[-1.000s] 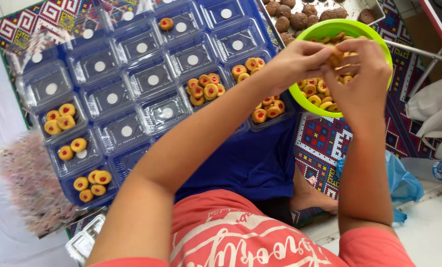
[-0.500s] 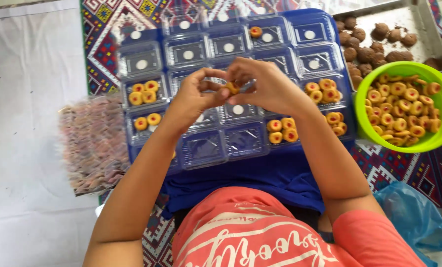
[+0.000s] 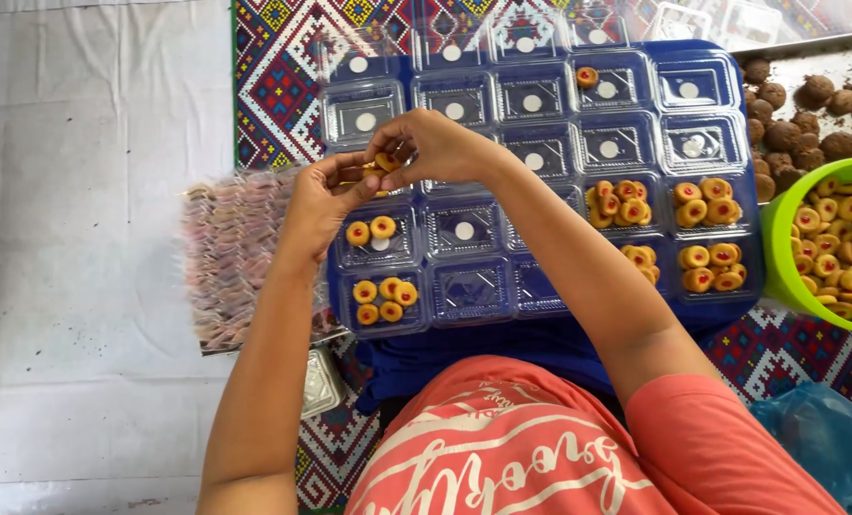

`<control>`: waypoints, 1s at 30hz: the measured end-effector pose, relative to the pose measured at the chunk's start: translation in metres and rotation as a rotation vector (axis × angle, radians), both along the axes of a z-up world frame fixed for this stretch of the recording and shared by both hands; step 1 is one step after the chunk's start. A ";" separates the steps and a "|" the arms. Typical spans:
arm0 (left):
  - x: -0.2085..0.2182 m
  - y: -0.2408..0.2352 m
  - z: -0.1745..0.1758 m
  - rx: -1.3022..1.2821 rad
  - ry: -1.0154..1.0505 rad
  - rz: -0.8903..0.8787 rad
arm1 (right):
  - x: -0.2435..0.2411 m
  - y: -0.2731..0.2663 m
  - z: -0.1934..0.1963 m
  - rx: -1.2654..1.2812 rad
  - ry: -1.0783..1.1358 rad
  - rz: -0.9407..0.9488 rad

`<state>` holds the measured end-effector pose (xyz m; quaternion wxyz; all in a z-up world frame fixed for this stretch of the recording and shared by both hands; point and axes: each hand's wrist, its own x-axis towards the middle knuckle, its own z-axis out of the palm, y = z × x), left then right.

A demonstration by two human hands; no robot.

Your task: Packaging small ring-shaped pastries into a multi-compartment plastic tray

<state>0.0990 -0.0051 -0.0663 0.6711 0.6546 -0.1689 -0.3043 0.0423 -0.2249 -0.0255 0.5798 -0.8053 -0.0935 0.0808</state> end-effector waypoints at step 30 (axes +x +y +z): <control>0.035 0.024 -0.020 0.321 -0.825 -0.050 | 0.027 0.017 -0.078 -0.870 -0.085 -0.053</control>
